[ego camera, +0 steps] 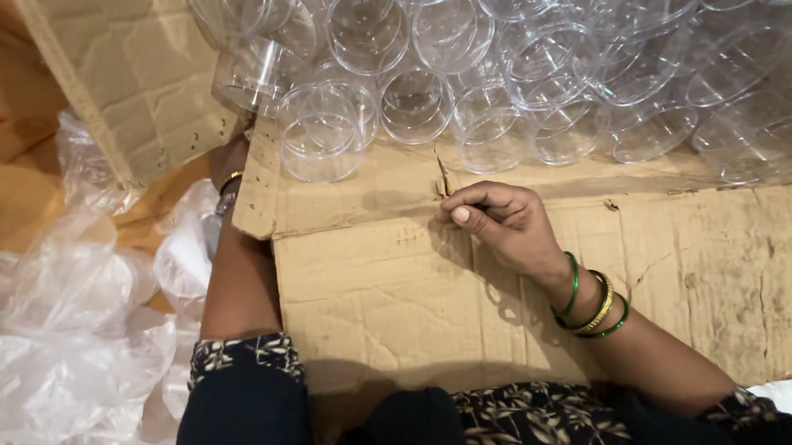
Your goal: The person sits on the floor and stuffs clear plastic cups one at a time into white plastic bags, opening each bag, filling it with cups from a cardboard box, and setting filled bags aside on the floor.
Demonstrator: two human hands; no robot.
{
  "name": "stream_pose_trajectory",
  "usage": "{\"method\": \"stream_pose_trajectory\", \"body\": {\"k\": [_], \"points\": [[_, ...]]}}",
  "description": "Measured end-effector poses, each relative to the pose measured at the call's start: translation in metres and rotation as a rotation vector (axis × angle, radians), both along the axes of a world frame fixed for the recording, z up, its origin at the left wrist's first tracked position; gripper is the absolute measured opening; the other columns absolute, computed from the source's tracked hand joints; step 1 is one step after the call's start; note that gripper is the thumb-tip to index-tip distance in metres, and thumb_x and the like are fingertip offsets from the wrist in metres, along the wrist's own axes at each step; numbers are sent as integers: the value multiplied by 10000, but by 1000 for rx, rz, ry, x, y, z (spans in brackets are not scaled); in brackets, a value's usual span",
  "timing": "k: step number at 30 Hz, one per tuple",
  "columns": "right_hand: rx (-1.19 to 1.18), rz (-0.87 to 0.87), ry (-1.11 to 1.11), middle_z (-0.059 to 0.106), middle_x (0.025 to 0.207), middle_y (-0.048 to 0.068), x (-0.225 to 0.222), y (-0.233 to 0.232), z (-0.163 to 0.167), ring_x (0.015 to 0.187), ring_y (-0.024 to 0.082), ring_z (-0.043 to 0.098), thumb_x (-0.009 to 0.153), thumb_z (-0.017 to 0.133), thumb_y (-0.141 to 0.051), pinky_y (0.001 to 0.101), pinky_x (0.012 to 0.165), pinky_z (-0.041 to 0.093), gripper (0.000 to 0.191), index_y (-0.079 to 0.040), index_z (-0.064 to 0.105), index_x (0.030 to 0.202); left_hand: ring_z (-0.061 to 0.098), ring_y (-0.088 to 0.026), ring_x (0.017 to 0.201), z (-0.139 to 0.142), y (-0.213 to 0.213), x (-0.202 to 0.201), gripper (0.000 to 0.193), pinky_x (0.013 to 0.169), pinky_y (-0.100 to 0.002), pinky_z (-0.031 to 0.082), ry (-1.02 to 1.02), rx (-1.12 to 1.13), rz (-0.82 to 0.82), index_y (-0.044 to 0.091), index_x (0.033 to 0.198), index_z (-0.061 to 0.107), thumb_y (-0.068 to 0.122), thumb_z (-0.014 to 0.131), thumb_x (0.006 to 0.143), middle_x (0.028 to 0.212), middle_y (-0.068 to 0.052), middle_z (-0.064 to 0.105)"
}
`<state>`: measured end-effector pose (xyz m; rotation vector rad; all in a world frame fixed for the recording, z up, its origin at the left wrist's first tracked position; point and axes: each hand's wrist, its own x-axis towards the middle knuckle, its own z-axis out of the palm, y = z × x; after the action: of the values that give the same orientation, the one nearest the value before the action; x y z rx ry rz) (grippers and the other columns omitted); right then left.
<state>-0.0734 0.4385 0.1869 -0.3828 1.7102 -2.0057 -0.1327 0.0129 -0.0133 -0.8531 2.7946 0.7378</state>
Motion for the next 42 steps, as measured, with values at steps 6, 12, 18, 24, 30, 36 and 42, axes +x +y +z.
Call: {"method": "stream_pose_trajectory", "body": {"k": [6,12,18,24,30,36,42], "points": [[-6,7,7,749,1069,86,0,0,5,1025,158,724,1023,638,-49,310,926,604,155,18,697,1150,685,-413,879,-17,-14,58,369,707,-482,561,58,-119,97,-33,996,680,319,730,899,984,-270,697],[-69,33,0,742,1102,92,1,2,3,1053,171,724,1028,627,-53,324,942,611,168,16,680,1172,676,-233,633,28,-13,136,145,542,-376,553,550,362,488,13,1026,660,49,708,894,794,-87,695],[-56,79,13,748,1081,106,3,-9,37,1013,188,720,1043,653,-184,344,910,601,255,20,686,1192,573,-154,663,211,65,225,311,511,-294,454,725,492,375,80,1157,524,-79,543,891,926,-42,656],[-294,335,-567,779,1085,81,13,2,89,984,182,756,833,602,-591,321,875,615,693,-30,625,1239,663,-424,857,313,224,199,438,693,-505,528,417,67,-701,59,1073,613,43,741,654,1126,-200,644],[-166,97,-291,739,1014,42,12,43,86,859,121,686,944,744,-97,288,752,568,295,21,669,1203,681,-375,769,308,327,207,150,624,-485,544,288,155,-1064,31,1028,596,44,591,879,1038,-178,623],[-220,-77,-276,750,981,58,7,73,78,840,129,710,927,747,-17,294,750,581,185,-16,702,1107,680,-370,787,295,345,218,186,625,-498,537,245,198,-1166,56,1005,629,38,625,820,1001,-140,632],[-292,-117,-258,748,967,82,4,80,77,829,168,729,936,714,-6,357,741,618,139,-26,709,1073,678,-365,842,288,336,216,328,700,-474,548,182,306,-1131,118,1069,688,0,632,767,1040,-122,655]]}}
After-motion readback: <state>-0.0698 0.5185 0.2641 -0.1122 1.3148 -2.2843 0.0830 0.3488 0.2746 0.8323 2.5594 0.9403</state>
